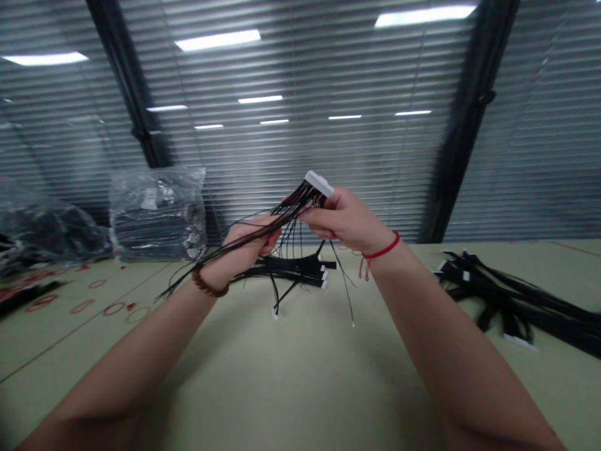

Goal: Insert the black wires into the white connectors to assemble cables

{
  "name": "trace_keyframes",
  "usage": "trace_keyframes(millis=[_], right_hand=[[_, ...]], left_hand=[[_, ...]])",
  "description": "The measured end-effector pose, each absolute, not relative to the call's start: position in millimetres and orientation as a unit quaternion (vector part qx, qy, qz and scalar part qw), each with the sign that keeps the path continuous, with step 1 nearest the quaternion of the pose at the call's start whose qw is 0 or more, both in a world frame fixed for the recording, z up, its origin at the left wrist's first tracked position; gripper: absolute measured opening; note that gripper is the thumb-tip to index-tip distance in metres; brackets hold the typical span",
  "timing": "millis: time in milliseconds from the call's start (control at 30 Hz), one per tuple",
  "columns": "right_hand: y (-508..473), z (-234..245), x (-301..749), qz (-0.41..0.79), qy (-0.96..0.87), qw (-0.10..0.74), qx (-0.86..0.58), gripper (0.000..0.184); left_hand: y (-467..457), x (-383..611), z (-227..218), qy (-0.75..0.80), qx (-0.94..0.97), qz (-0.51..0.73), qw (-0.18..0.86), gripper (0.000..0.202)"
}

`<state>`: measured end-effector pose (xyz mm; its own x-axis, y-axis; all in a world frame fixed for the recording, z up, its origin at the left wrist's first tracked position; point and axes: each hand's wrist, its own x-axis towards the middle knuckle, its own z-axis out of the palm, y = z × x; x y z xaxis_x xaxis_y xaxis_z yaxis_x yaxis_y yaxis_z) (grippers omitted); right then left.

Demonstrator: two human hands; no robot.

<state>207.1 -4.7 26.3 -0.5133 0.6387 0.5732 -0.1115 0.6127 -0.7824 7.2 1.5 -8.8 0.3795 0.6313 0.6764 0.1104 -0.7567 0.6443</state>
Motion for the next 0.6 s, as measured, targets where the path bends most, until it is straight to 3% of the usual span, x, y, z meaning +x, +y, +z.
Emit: trace_keyframes(millis=[167,267,400,600], right_hand=[[-6,26,210,0.331,-0.792,0.476,-0.192,0.029],[-2,26,210,0.265,-0.785,0.515,-0.217,0.021],[0,29,211,0.152,-0.783,0.543,-0.264,0.023],[-5,34,216,-0.071,-0.76,0.531,-0.367,0.027]], left_hand=[[1,3,-2,0.17,0.864,0.461,0.111,0.026],[-5,0,2,0.161,0.882,0.44,0.041,0.036],[-9,-3,4,0.17,0.883,0.438,-0.003,0.042],[-2,-11,11,0.19,0.844,0.5,-0.036,0.029]])
